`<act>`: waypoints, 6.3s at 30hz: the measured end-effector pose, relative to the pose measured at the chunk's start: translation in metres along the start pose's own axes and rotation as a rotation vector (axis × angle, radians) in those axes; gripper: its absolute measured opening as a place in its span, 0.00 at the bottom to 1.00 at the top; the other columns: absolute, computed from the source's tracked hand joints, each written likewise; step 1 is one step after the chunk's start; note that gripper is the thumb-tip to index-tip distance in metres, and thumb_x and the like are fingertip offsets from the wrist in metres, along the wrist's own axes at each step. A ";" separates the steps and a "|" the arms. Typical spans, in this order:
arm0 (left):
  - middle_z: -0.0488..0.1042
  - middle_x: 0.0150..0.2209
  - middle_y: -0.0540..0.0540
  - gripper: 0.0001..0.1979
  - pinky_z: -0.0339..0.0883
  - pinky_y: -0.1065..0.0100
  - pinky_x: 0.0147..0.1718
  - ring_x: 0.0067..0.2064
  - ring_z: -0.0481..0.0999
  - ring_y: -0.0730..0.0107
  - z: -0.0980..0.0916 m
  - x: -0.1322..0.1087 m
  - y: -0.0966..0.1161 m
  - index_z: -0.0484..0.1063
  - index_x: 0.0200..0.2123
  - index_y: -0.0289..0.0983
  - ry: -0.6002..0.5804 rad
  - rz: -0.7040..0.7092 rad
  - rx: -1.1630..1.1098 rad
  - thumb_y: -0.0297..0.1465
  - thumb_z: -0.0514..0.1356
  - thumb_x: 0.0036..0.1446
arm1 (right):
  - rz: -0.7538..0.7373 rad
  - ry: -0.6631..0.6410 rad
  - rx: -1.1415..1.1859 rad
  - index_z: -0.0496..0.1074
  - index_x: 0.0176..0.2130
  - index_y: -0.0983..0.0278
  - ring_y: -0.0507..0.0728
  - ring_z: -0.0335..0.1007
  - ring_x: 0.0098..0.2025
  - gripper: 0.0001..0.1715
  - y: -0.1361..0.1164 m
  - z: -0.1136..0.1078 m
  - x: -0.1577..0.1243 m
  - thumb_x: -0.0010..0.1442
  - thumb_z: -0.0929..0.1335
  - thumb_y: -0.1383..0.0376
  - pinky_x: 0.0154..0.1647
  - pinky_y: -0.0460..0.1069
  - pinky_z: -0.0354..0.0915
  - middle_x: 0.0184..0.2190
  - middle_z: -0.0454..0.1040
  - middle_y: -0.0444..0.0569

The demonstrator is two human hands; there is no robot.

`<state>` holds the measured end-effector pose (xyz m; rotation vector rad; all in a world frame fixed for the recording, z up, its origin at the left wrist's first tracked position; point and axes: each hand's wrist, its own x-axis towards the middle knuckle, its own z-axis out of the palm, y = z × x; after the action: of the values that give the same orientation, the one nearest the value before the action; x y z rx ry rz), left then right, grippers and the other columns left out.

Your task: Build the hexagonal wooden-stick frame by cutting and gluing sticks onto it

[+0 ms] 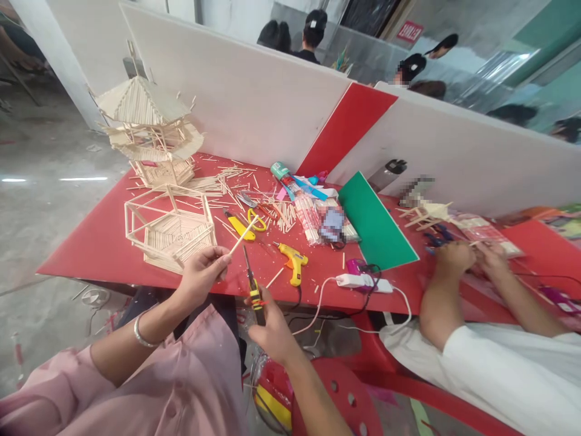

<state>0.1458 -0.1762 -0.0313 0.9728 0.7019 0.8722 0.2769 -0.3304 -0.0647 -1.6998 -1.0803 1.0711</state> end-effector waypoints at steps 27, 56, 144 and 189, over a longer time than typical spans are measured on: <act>0.75 0.23 0.47 0.10 0.63 0.71 0.26 0.26 0.73 0.71 -0.012 -0.008 0.007 0.75 0.25 0.36 -0.131 0.445 0.657 0.27 0.57 0.57 | -0.287 0.125 -0.509 0.55 0.64 0.62 0.65 0.62 0.63 0.45 -0.002 -0.002 0.017 0.48 0.66 0.71 0.63 0.63 0.59 0.59 0.66 0.58; 0.76 0.24 0.47 0.07 0.65 0.72 0.26 0.26 0.71 0.73 -0.016 -0.006 0.010 0.76 0.28 0.33 -0.160 0.150 0.531 0.30 0.60 0.55 | -0.113 -0.018 -0.301 0.61 0.59 0.60 0.58 0.68 0.52 0.41 -0.030 -0.010 0.016 0.44 0.62 0.73 0.54 0.53 0.63 0.52 0.71 0.50; 0.74 0.21 0.52 0.10 0.63 0.71 0.26 0.24 0.69 0.74 -0.125 0.139 0.152 0.80 0.33 0.41 -0.721 -0.289 0.973 0.29 0.64 0.44 | -0.175 -0.107 -0.912 0.72 0.19 0.63 0.49 0.50 0.21 0.27 -0.177 0.096 0.164 0.62 0.64 0.51 0.26 0.49 0.42 0.17 0.65 0.43; 0.66 0.20 0.51 0.11 0.55 0.73 0.19 0.21 0.62 0.80 -0.085 0.062 0.166 0.69 0.23 0.37 -0.261 -0.221 0.517 0.36 0.65 0.50 | -0.587 0.203 -0.342 0.76 0.40 0.62 0.51 0.75 0.35 0.17 -0.160 0.086 0.126 0.67 0.62 0.57 0.38 0.44 0.65 0.33 0.80 0.47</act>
<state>0.0553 -0.0395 0.0776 1.4084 0.8079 0.3599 0.1933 -0.1500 0.0325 -1.5468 -1.5578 0.3499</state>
